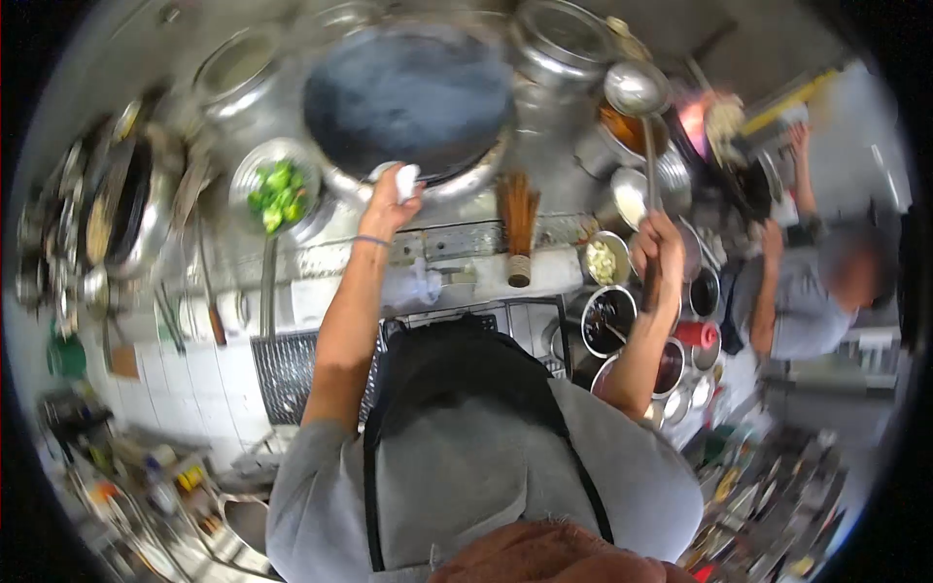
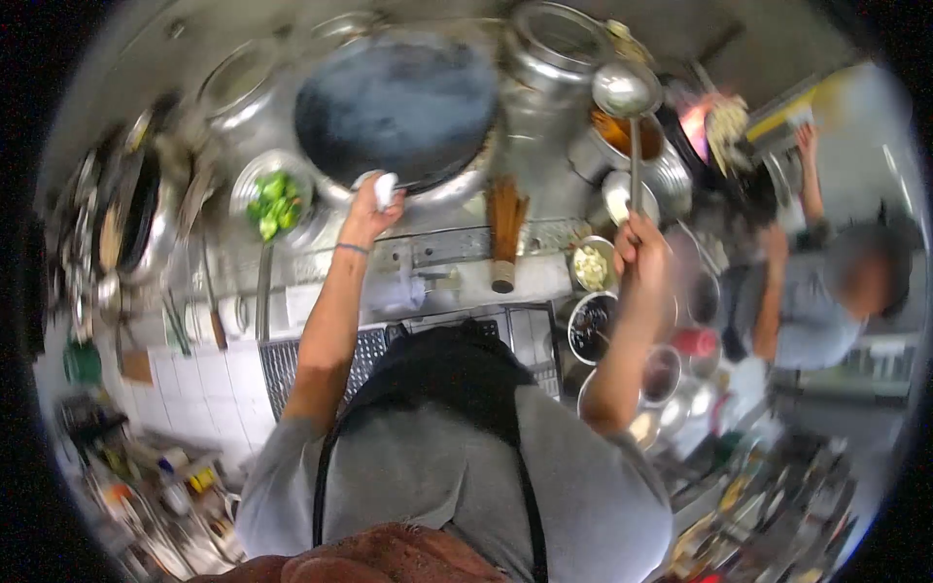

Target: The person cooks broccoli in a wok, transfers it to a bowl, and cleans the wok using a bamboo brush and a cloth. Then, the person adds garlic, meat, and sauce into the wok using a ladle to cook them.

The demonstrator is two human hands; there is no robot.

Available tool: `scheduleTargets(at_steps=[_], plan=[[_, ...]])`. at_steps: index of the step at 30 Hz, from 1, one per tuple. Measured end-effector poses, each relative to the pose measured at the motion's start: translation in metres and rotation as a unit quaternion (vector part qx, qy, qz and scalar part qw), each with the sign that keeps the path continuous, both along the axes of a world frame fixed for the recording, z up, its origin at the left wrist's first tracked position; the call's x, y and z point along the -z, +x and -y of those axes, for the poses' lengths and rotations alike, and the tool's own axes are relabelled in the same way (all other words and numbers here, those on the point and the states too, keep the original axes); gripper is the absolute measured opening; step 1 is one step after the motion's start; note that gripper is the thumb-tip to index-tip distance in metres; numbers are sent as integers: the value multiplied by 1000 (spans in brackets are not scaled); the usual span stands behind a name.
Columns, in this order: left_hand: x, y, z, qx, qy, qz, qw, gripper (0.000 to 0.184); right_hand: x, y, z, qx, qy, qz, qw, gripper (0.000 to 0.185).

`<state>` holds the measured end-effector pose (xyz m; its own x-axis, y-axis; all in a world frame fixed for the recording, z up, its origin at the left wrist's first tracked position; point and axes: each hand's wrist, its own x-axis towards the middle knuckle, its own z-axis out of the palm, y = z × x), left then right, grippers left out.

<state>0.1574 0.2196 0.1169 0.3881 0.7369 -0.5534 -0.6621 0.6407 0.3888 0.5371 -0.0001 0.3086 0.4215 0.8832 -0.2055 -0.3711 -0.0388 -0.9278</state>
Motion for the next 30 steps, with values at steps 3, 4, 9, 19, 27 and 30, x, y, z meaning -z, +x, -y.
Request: scheduleTargets(at_steps=[3,4,9,19,27,30], plan=[[-21,3,9,9,-4,-12,1000,23,-8,-38,4,-15,-4,-89,996,21],[-27,0,12,35,25,-7,999,26,-6,-47,3,-28,-8,-119,992,32],[-63,-43,76,122,151,-190,962,42,28,-83,-58,-252,-2,-337,907,39],[44,-144,203,29,280,-777,563,61,54,-171,-56,-268,-103,206,935,10],[32,-148,200,15,314,-688,654,70,91,-181,-159,-283,-68,299,909,30],[21,-167,196,-35,349,-764,541,74,142,-166,-153,-114,95,614,775,42]])
